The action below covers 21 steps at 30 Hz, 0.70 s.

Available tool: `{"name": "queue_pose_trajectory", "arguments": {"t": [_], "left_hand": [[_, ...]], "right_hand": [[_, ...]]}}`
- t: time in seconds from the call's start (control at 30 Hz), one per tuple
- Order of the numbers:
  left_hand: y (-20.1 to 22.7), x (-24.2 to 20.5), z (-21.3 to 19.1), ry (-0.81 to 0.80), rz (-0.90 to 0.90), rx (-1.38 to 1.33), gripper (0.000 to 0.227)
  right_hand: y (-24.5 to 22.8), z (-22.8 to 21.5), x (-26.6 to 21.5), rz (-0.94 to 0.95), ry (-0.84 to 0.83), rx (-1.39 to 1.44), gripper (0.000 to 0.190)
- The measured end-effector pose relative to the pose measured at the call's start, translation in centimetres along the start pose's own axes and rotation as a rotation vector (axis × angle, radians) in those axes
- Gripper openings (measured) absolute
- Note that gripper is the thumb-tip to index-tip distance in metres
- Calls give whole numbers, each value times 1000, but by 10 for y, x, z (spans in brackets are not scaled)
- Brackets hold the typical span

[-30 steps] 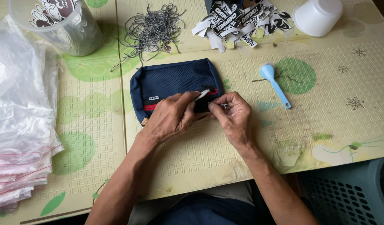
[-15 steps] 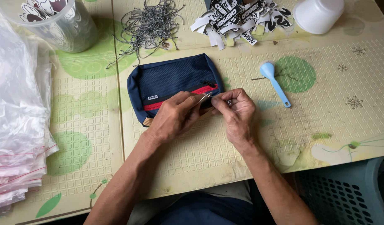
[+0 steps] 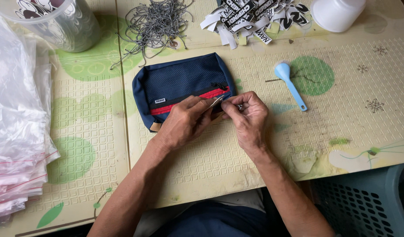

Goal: The person cleans a small blue and red bag using a blue sponge, attaches a skull-like patch and a brand label to the front, and then reaches for a plastic bag.

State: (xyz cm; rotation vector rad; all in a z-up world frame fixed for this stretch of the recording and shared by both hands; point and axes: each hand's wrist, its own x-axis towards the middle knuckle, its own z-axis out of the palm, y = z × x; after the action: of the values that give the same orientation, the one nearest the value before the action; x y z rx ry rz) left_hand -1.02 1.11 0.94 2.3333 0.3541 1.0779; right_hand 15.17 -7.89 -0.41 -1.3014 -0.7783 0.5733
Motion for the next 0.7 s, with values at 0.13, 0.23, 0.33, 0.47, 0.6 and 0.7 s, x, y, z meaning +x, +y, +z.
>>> {"name": "queue_pose_trajectory", "arguments": {"t": [0.13,0.23,0.33,0.47,0.6,0.7], "left_hand": [[2,0,-2,-16,12,8,21],[1,-2,-1,-24,10,4,21],[0,-2,-1,-21,26,20,21],[0,-2,-1,-23,43,34,19],[-1,-3,2,0,58,66,19],[-2,-3,2,-3,63,87,18]], "right_hand": [[1,-1,1,5,-18,-43,20],[-1,0,0,2,-7,-24,20],[-1,0,0,-10,-22,-59,19],[-2,1,-1,-20,-10,-44,21],[-7,1,-2,12,-20,-55,21],[-3,-2,-1,24,-31,-68,21]]}}
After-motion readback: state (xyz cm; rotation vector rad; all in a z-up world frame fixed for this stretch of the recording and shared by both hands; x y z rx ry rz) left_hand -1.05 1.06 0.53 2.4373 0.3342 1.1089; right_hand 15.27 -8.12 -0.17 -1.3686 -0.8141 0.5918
